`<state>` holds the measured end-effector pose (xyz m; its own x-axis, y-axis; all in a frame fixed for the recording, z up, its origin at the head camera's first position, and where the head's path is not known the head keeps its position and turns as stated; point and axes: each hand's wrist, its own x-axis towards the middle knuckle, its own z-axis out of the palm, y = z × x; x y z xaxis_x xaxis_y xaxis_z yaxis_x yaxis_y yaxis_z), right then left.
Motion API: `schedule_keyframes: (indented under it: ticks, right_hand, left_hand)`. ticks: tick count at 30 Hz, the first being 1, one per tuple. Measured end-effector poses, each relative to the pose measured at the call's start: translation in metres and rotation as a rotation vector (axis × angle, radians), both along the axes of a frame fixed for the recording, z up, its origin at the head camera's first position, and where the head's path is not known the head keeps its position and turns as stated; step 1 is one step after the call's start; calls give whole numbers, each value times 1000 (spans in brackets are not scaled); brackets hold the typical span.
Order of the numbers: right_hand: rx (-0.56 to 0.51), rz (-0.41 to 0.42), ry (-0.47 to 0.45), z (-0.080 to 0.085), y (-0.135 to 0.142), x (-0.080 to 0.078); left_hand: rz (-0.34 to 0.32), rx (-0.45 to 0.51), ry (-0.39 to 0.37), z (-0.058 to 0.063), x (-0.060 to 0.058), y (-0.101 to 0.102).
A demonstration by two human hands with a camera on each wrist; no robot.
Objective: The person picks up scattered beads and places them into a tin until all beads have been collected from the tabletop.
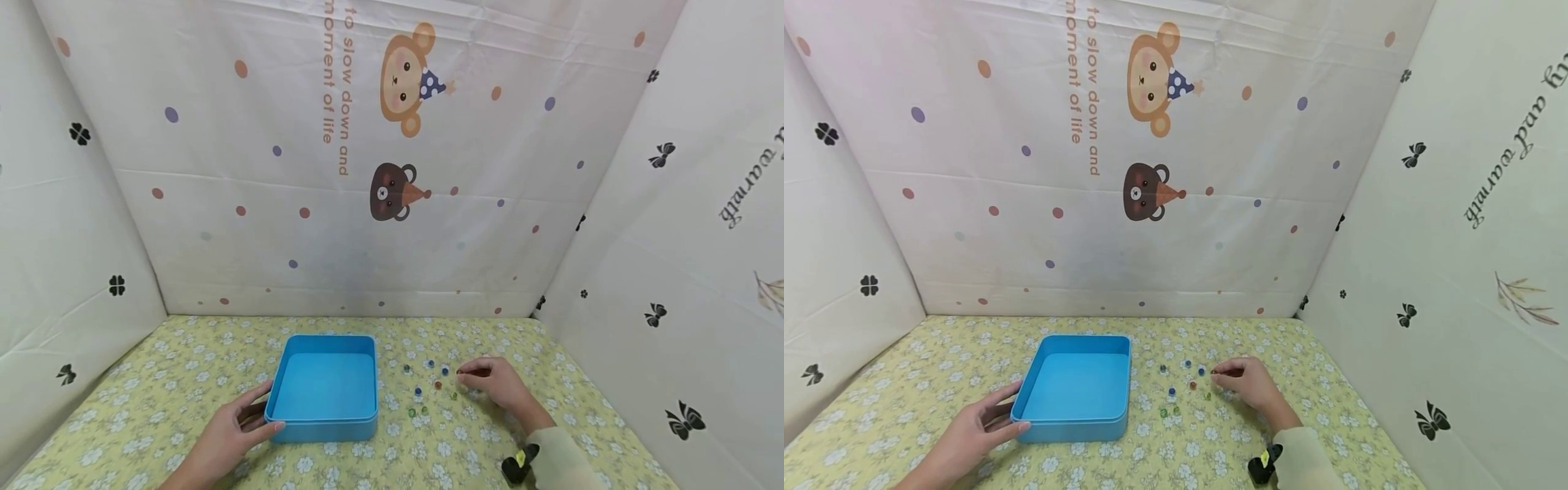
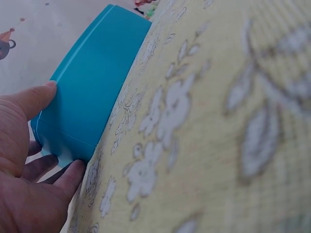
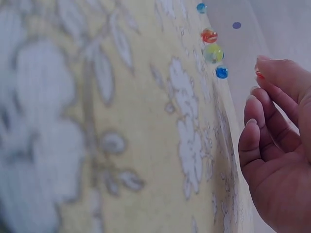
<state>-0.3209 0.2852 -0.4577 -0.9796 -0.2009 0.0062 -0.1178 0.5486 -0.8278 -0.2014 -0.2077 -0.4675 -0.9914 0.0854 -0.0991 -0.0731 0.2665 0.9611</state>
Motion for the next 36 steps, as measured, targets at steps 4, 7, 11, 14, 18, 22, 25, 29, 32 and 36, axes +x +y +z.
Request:
schedule_keyframes:
  ticks: [4,7,11,14,18,22,25,29,32,36]
  right_hand:
    - [-66,-7,-10,3,-2,4]
    - [-96,0,-8,5,-5,8]
    - [-110,4,0,7,-10,11]
    - [-111,2,13,8,-13,13]
    - [-137,16,22,8,-17,15]
    - [-176,43,17,9,-21,16]
    - [-182,40,11,9,-26,17]
    - [-185,31,2,9,-32,19]
    - [-208,44,8,10,-37,20]
    - [-242,74,20,12,-44,22]
  left_hand:
    - [3,-2,0,0,0,0]
    - [6,-4,-2,0,1,1]
    - [4,1,-3,0,1,0]
    - [2,3,-2,0,1,0]
    - [3,-2,2,-1,1,0]
    - [2,-1,1,-1,1,0]
    - [2,-4,1,-1,1,-1]
    - [0,-4,1,-1,1,-1]
    - [0,0,0,-2,0,-1]
    - [1,-5,4,-3,-1,-1]
